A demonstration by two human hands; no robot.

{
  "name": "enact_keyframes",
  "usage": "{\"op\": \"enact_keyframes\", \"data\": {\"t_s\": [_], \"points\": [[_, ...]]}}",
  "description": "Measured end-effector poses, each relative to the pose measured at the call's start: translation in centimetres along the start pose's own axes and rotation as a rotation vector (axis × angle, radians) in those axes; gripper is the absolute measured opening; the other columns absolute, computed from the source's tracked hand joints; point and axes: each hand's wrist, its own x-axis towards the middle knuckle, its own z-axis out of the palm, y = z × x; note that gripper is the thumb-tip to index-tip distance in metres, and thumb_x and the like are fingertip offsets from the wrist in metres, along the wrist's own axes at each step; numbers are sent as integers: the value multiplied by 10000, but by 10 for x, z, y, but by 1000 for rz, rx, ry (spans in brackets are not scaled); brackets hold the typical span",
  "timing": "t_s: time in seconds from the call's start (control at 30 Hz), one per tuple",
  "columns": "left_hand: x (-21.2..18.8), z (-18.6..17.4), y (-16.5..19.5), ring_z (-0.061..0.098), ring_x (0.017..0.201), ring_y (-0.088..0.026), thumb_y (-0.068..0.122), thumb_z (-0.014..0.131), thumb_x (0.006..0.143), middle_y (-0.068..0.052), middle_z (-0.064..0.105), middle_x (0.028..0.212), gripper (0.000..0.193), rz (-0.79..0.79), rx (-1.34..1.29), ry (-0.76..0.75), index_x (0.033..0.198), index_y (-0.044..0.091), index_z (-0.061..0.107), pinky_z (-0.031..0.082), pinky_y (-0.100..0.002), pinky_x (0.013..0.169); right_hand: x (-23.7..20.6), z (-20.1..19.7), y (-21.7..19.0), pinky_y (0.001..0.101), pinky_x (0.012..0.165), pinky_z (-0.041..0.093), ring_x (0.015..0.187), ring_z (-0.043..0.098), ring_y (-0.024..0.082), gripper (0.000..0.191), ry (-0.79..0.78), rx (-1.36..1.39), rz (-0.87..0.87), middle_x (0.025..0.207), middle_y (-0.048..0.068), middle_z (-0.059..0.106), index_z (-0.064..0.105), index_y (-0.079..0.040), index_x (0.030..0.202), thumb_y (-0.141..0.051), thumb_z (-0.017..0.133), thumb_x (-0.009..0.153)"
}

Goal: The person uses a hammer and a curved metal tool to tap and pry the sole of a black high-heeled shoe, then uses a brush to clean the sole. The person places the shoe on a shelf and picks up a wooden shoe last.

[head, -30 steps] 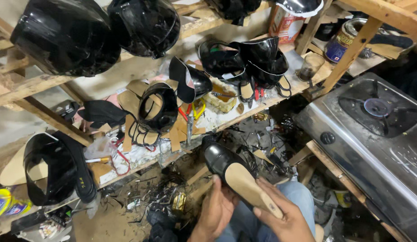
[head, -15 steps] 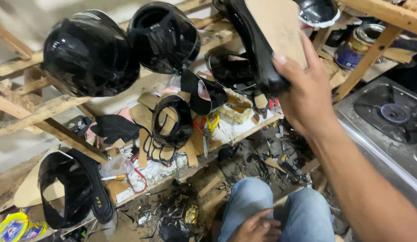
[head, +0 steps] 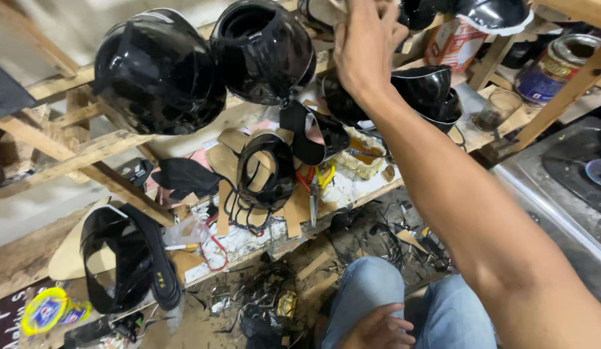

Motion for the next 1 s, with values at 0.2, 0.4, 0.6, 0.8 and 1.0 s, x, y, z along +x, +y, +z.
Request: {"op": "enact_keyframes", "data": {"t_s": [0.2,0.4,0.6,0.8,1.0], "points": [[-11,-7,5,671,1202,-317,217,585,1096,-179,624,1358,595,-205,149,265,1619,87,335,561,-453,1068,-3,-52,12,520,1117,447,1343,496,468,627,-173,299,-193,1435,312,530,409,-1,1485,-134,791,1006],[-12,-16,-6,703,1187,-295,299,574,1091,-194,618,1330,593,-221,228,339,1583,45,360,586,-450,1057,-152,-138,79,412,877,536,1089,693,343,308,-529,302,136,1353,204,665,648,29,1203,-204,620,1003],[-12,-30,13,719,1046,-241,268,603,974,-105,687,1217,470,-147,330,502,1405,96,529,586,-413,942,-347,-229,125,351,971,552,1089,741,192,432,-959,186,775,1201,97,780,722,-87,1272,-322,663,915],[4,-47,88,736,898,-206,205,516,1018,-99,772,1001,252,354,593,998,1189,73,645,590,-336,820,-477,-269,119,391,828,594,953,715,213,448,-603,734,1497,1041,150,762,609,-7,1344,-190,644,937],[-1,-33,118,714,894,-170,138,481,1035,-100,754,1002,250,566,696,1051,1216,43,625,561,-303,812,-499,-271,86,309,741,582,764,704,171,335,-185,691,1201,902,157,742,623,27,1268,-144,661,982]]}}
